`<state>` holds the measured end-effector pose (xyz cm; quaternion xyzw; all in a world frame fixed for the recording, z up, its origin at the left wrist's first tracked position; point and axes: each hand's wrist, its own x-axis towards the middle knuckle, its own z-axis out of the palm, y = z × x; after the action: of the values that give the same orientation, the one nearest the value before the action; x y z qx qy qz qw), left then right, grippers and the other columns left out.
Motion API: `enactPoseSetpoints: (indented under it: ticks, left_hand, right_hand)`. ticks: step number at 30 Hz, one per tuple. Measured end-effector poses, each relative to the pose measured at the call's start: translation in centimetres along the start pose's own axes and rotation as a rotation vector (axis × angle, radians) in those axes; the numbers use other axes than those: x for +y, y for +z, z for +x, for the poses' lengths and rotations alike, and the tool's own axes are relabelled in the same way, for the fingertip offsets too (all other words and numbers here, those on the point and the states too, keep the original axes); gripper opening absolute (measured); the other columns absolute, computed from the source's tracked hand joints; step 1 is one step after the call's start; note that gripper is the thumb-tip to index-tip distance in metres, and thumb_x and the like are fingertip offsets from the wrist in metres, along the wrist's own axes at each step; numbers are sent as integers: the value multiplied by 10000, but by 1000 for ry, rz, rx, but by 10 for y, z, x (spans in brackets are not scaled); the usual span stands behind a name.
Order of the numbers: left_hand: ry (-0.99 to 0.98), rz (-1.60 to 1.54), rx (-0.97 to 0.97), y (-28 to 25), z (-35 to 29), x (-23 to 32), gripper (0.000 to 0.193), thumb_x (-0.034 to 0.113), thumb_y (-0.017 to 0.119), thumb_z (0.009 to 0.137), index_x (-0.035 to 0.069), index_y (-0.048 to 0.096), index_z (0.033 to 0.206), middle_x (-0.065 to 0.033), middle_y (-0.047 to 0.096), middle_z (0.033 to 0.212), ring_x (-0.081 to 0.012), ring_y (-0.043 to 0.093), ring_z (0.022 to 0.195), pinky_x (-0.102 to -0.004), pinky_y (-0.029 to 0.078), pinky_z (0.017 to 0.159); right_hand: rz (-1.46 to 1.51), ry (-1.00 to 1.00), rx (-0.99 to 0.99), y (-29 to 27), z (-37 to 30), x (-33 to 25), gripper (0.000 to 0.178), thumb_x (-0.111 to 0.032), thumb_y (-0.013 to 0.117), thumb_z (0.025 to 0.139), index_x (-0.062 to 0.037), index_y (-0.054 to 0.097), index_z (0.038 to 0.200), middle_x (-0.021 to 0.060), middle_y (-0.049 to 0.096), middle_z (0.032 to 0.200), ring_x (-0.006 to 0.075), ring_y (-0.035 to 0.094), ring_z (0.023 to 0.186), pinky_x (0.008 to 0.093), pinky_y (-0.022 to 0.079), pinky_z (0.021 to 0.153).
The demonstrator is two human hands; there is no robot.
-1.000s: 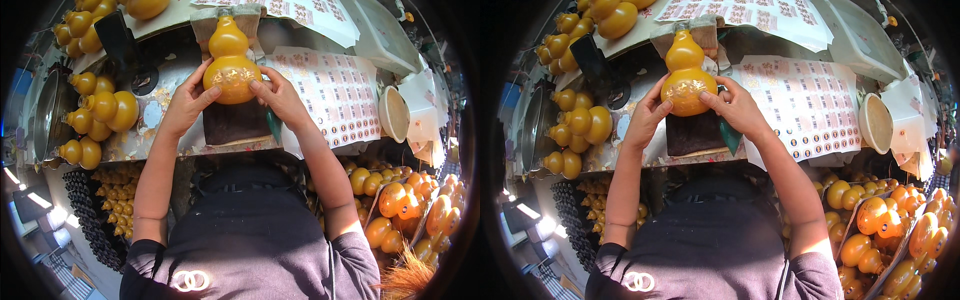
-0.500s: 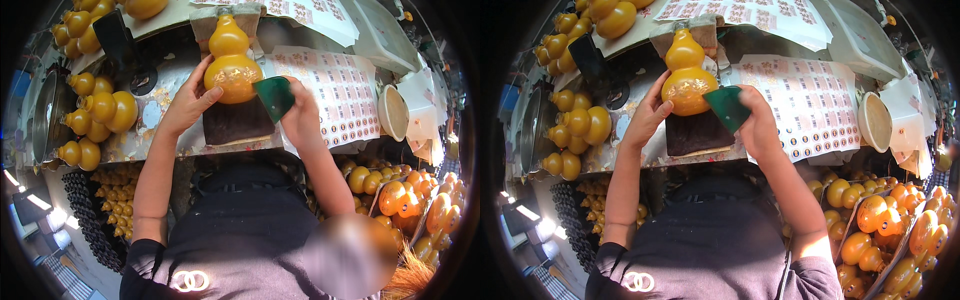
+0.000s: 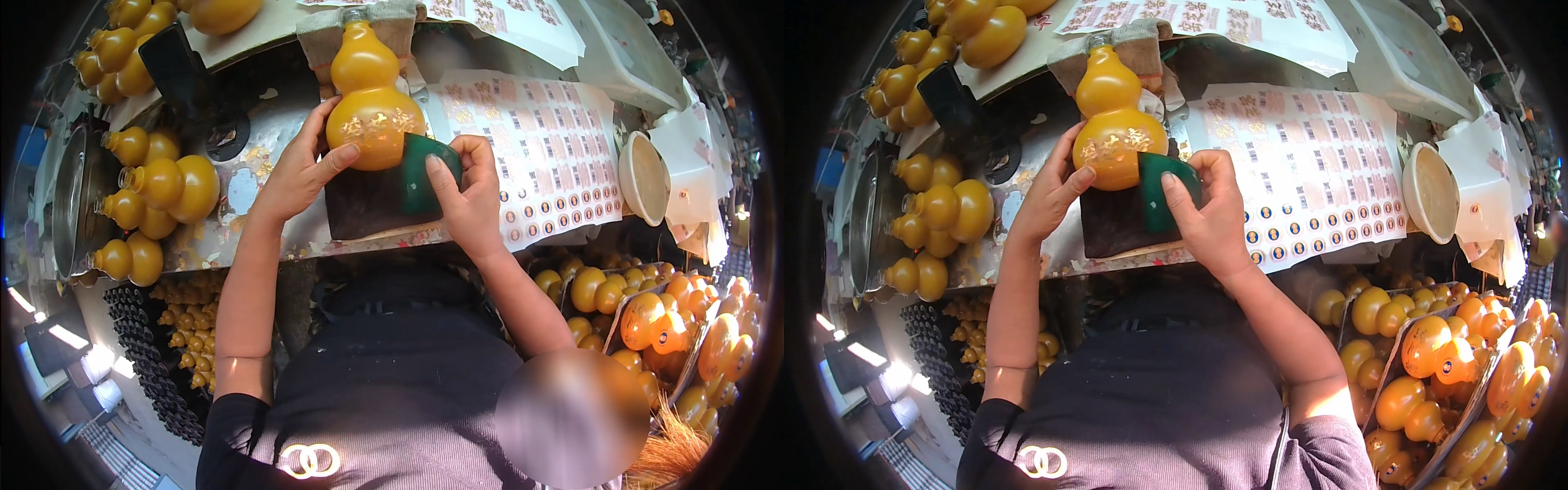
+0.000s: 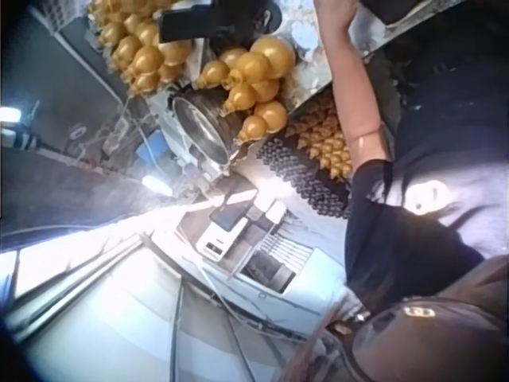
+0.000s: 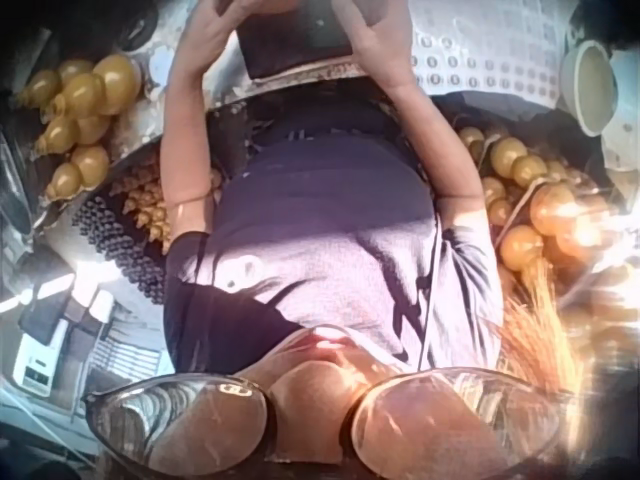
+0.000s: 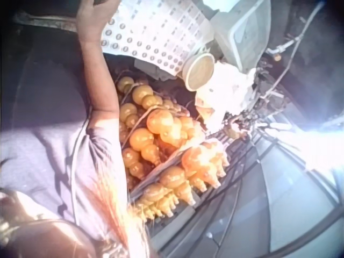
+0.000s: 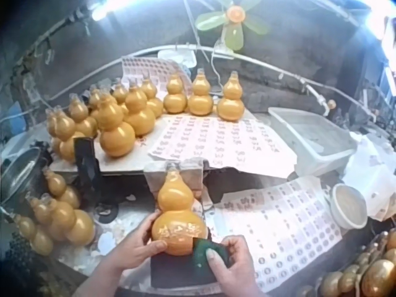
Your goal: The person picks up dried gourds, applies stickers to their surfaces, and rubs them with a green pad. The person handles the gourds one at a time, placing them back on the table after labeling.
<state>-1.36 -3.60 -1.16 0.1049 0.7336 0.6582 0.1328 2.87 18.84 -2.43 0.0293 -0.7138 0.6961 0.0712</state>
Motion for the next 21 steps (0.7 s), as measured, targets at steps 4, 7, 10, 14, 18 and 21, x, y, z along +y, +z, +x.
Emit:
enactPoseSetpoints:
  ticks: [4,7,10,14,18,21]
  left_hand:
    - [-20,-28,-7,-1,-1,-1,841,423,683,860,-6,261,1448,-121,477,1321,-176,492,1179,-294,396,991]
    - [-64,-141,-2,1,-2,9,831,386,698,854,4,264,1451,-119,457,1349,-183,457,1234,-303,368,1027]
    - [-42,-220,28,2,0,13,805,354,703,851,15,280,1446,-119,439,1376,-194,417,1284,-315,334,1061]
    - [-1,-202,126,8,5,8,771,361,698,849,18,319,1425,-124,457,1365,-202,422,1282,-319,328,1065]
    - [-16,-156,168,13,9,8,752,400,683,858,14,345,1408,-121,480,1339,-188,448,1250,-308,343,1047]
    - [-64,-203,143,13,7,9,726,411,653,881,14,346,1407,-111,488,1326,-173,457,1233,-299,344,1042]
  right_hand:
    - [74,132,10,-4,-1,-1,206,-91,623,891,-31,460,1001,18,512,876,77,495,759,231,434,683]
    - [280,273,46,-10,4,-6,145,-108,558,908,-36,472,1000,24,530,872,92,525,732,250,458,668]
    - [648,475,-3,-26,25,-9,160,-185,450,918,-49,510,975,55,561,816,148,570,669,285,493,639]
    - [156,568,-265,-33,60,-25,413,-426,537,906,-33,568,1030,57,558,740,134,553,647,267,454,628]
    - [-148,398,-367,-5,74,-26,687,-586,643,807,21,584,1123,62,614,842,102,541,728,237,443,685]
    - [-88,470,-484,-4,79,-30,657,-566,639,821,12,576,1128,20,542,732,74,462,617,218,378,584]
